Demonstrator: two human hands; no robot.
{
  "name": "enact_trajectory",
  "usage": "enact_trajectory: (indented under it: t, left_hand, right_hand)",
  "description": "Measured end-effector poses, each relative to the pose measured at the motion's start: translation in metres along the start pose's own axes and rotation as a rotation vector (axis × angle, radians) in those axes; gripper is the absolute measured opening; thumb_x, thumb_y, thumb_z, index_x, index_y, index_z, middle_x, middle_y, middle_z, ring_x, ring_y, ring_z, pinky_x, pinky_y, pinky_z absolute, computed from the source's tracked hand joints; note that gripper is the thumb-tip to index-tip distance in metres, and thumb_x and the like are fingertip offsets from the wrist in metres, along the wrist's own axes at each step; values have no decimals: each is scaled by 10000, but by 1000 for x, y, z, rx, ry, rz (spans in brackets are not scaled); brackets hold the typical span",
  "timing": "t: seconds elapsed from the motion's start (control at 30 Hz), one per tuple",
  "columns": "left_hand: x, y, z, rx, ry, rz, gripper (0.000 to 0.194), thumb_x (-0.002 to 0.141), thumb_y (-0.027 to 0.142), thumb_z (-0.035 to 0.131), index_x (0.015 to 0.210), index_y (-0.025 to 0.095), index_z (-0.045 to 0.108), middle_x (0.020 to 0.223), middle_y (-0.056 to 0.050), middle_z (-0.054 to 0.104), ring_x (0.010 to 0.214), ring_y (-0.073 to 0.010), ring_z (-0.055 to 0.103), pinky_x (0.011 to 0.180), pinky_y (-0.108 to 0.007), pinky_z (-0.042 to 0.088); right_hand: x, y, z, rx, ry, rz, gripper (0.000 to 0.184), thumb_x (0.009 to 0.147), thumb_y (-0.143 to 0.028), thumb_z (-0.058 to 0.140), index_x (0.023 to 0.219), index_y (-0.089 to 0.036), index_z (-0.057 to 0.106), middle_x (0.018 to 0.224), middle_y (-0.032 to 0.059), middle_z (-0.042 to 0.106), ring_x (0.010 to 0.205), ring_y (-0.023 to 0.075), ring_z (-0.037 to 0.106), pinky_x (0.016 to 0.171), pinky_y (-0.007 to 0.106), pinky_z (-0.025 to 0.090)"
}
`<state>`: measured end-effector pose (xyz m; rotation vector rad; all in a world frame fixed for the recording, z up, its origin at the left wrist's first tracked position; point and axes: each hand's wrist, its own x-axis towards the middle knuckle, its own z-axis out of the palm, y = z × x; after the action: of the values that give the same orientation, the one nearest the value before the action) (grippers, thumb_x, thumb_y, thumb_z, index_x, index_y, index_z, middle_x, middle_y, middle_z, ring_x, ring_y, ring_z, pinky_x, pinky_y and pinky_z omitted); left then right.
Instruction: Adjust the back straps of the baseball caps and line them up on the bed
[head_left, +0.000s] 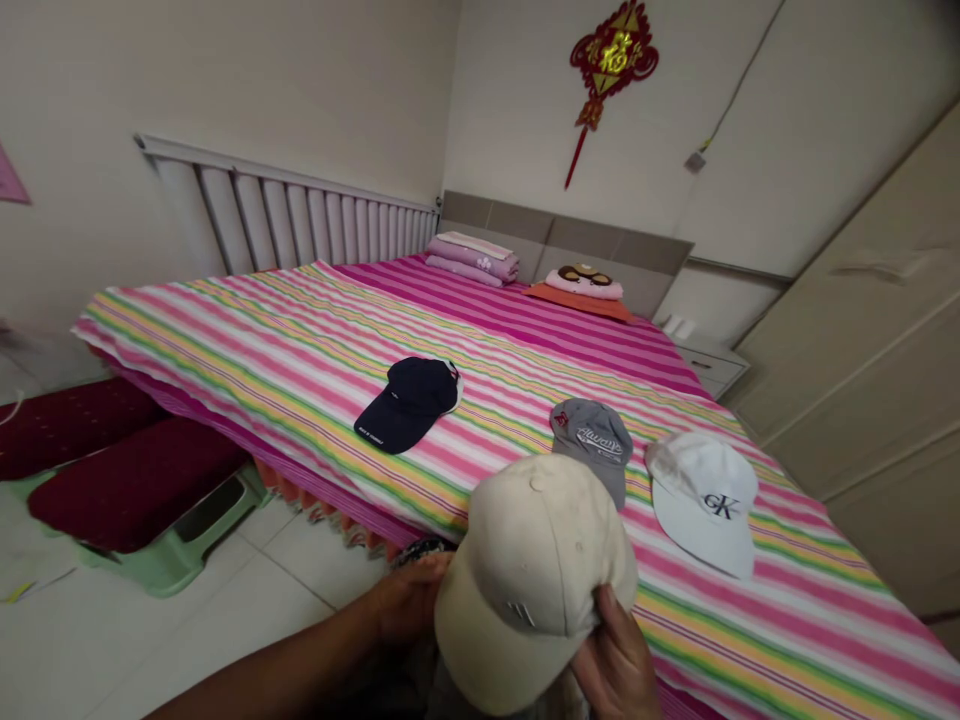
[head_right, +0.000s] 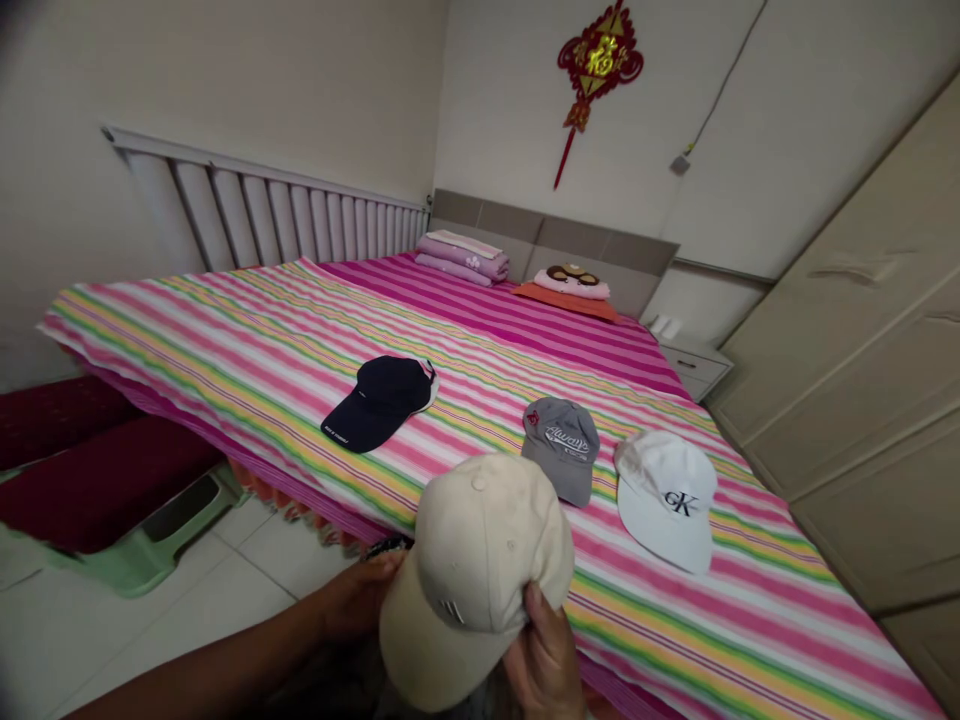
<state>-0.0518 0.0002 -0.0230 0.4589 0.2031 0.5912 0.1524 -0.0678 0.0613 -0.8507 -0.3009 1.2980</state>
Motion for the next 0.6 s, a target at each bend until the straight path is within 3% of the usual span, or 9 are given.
enact_trajectory:
  t: [0.17,0.37,0.6]
  left_hand:
    - [23,19,1,-55,114,-45,343,715,286,592,1020,130,610,881,-91,676,943,-232,584,905,-346,338]
    - [41,36,21,-69,208,-123,516,710,484,561,1074,120,585,856,-98,681,951,-254,582,909,-347,345]
    - [47,45,44,-69,218,-137,554,742,510,497,1113,104,560,856,-101,681,939,-256,589,905,-339,349]
  right_hand:
    - [0,-4,-1,-37,-51,4,320,498,-393,761,768,-230,705,841,58,717,877,269,639,948,450,377]
    - [-3,-13,5,-91,-111,-58,230,582,-396,709,750,-239,705,786,54,722,961,280,605,959,468,359]
    - [11,-13,-19,-90,-73,-141,326,649,-495,593,832,-242,689,825,63,714,894,272,619,903,489,393]
